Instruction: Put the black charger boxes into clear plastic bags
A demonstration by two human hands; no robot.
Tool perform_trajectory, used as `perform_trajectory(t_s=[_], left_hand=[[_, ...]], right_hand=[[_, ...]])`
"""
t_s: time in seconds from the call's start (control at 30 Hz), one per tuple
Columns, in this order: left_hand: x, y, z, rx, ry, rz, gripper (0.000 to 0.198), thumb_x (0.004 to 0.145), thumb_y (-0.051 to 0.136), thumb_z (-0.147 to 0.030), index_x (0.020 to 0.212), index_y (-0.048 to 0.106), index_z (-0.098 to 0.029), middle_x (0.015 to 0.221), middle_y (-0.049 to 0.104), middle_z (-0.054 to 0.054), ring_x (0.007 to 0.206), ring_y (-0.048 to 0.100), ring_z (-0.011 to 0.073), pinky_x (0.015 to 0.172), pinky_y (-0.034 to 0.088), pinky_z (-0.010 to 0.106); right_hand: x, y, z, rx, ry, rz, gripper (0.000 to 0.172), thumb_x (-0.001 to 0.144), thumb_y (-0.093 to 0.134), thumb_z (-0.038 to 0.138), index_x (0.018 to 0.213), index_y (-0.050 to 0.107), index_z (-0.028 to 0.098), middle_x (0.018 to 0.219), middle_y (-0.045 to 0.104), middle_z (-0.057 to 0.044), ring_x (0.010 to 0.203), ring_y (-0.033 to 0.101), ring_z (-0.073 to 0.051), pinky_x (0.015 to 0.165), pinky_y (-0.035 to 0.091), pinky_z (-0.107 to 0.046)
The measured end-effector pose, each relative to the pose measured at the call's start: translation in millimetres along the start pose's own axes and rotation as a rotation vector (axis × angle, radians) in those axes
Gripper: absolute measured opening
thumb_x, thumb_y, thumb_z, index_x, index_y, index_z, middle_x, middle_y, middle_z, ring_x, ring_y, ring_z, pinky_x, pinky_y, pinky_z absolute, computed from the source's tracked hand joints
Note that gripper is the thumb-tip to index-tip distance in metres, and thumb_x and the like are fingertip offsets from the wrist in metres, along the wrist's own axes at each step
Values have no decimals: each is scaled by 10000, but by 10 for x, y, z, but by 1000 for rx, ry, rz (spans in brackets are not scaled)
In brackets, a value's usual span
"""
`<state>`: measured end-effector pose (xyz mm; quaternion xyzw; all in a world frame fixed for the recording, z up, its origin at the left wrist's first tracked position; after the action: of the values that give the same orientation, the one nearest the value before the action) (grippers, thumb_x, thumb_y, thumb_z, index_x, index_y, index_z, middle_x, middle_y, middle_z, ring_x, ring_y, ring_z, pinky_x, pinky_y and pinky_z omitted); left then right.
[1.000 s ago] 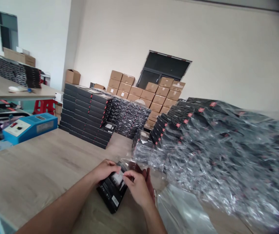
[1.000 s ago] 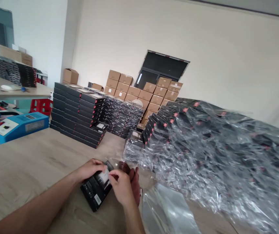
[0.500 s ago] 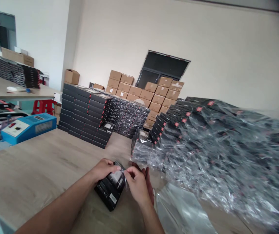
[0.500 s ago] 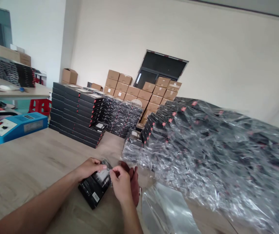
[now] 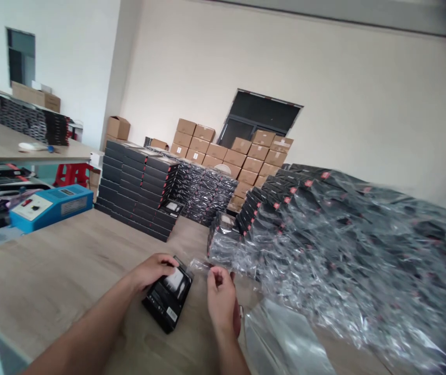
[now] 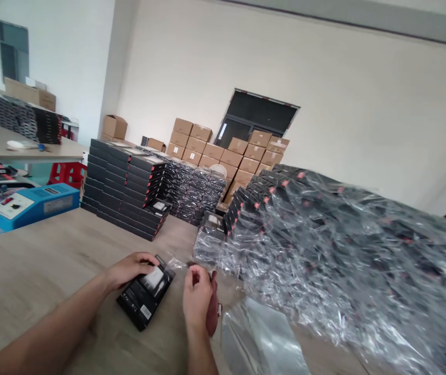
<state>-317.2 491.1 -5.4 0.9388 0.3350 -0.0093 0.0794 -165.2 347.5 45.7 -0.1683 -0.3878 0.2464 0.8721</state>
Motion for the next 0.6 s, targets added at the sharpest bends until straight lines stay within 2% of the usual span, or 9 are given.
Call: perform_trajectory(t_s=[0.07,0.1,0.13,0.2,0.3,0.37,0.5,0.6], left_hand=[[-132,-158,-44,-93,-11,-23,676,538,726,-225,1184,531,-184,989,651,33,810,605,171,698,429,249],[-212,-255,-53,-120,-24,-47,769,534,727,-198,1257,464,-202,1067,635,47,866,611,184,741,442,263],[-298,-345,-55,-134,-42,-64,801,538,731,-194,1281,432,-201,1103,623,61,898,613,194,770,450,276],[-473,-453,-37,-141,-90,-45,724,555,741,-230,1228,481,-160,1080,632,84,901,618,211,785,460,294],[-684,-399,2,-114,-145,94,564,548,751,-268,1069,591,-123,977,662,82,844,621,214,746,469,295],[-748,-323,37,-30,-162,130,523,527,756,-268,1014,622,-130,887,670,54,784,614,197,697,461,275],[-713,-205,100,133,-178,85,531,490,755,-251,994,624,-144,765,646,11,711,594,179,639,432,255],[-664,-202,85,175,-146,4,561,483,743,-247,1011,583,-144,820,639,20,739,591,188,658,432,270]], right_hand=[[-22,47,-3,-1,-1,28,243,843,433,385,860,594,203,836,671,-50,791,616,-185,785,450,-303],[-38,86,5,2,-6,50,246,840,433,382,850,602,203,829,673,-53,785,617,-188,788,448,-305],[-57,134,20,7,-13,73,245,833,436,375,833,610,203,815,675,-53,770,618,-189,780,449,-304],[-105,243,61,27,-24,118,231,814,450,356,788,622,203,767,676,-49,718,620,-190,730,455,-293],[-184,402,159,63,-35,179,203,793,476,336,747,627,209,686,665,-26,633,614,-183,634,449,-272],[-231,469,245,80,-47,210,193,792,490,334,729,628,216,659,659,-12,612,613,-179,613,444,-265],[-288,509,413,108,-79,260,212,807,492,343,700,629,221,655,671,-7,616,625,-174,600,450,-253],[-291,489,480,120,-96,268,242,819,485,364,692,629,217,650,676,-17,615,629,-178,599,456,-255]])
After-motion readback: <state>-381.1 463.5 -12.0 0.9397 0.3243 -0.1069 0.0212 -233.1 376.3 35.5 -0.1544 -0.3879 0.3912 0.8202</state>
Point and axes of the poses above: each hand's wrist, its own x-axis towards the middle knuckle, its own y-axis out of the palm, z = x × y, the point moved 8 cm from there along x, towards the middle knuckle
